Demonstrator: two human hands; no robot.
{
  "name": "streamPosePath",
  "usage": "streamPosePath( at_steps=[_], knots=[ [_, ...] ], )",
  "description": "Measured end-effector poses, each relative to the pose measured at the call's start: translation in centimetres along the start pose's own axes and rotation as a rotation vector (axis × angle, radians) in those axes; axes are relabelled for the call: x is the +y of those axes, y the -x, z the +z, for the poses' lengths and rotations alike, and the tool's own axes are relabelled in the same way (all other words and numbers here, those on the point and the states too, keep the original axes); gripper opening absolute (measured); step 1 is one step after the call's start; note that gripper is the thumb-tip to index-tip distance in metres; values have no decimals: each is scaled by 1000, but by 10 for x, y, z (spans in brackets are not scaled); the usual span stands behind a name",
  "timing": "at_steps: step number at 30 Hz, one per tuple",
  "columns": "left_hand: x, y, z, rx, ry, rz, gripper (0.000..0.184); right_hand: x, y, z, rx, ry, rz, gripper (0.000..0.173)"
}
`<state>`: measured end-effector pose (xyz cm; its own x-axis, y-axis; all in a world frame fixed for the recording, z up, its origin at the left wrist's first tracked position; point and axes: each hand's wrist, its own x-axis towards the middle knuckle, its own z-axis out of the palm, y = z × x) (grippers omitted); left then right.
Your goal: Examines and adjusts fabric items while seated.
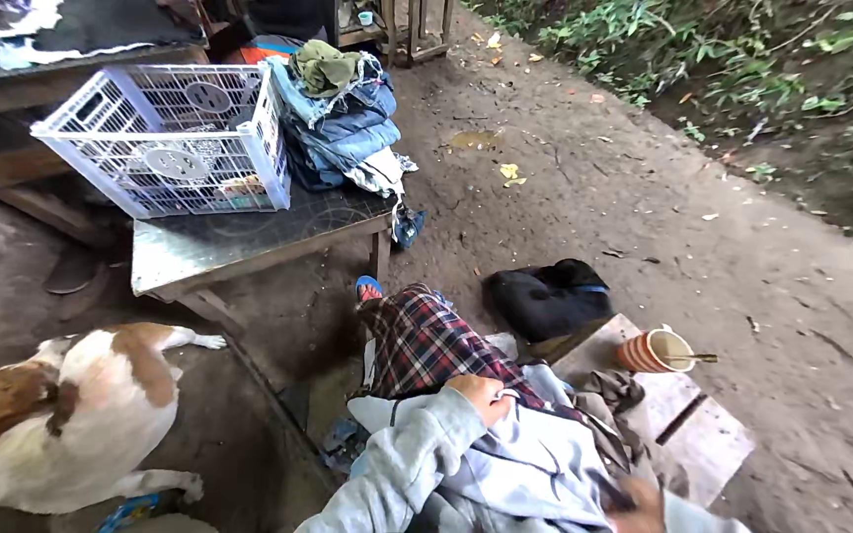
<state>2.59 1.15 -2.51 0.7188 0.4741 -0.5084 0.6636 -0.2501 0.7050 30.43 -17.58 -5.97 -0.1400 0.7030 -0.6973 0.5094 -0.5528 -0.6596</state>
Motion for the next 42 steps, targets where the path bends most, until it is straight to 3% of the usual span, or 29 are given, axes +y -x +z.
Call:
streamPosePath(
  at_steps=[3, 5, 8, 10, 12, 14, 19, 21, 23, 25, 29, 32, 36, 42],
  knots=[
    [3, 7, -9, -10, -1, -46, 49, -42, -63, -25, 319, 91, -205, 35],
    [1, 17, -17, 75, 9, -5, 47, -87, -90, -30, 402, 48, -314, 40],
    [-3, 42, -35, 230, 86, 98, 42, -128, -124, -14, 178, -88, -624, 49],
    [-3, 59, -48, 289, 141, 159, 38, -145, -143, -6, -40, 7, -728, 52],
    [-2, 73, -57, 336, 159, 190, 35, -165, -149, -6, -136, 170, -660, 49],
    [-2, 86, -61, 386, 150, 198, 34, -175, -152, -12, -113, 243, -650, 41],
    [-23, 99, -56, 584, 195, 103, 28, -189, -145, -27, 249, 79, -796, 21],
    [-38, 91, -50, 652, 212, 5, 27, -202, -148, -18, 350, 212, -634, 30],
    [-50, 82, -44, 681, 260, -76, 27, -216, -158, -5, 275, 385, -303, 47],
    [-58, 76, -38, 713, 282, -129, 28, -222, -163, 6, 225, 437, -142, 53],
    [-61, 79, -42, 747, 252, -201, 30, -224, -150, 22, 402, 275, -410, 47],
    [-68, 74, -42, 880, 161, -114, 25, -224, -148, 40, 475, 236, -702, 42],
    [-74, 61, -33, 1056, 210, 2, 20, -221, -157, 64, 399, 282, -638, 36],
    [-56, 44, -23, 857, 817, -111, 40, -220, -162, 60, 384, 139, -580, 30]
  ],
)
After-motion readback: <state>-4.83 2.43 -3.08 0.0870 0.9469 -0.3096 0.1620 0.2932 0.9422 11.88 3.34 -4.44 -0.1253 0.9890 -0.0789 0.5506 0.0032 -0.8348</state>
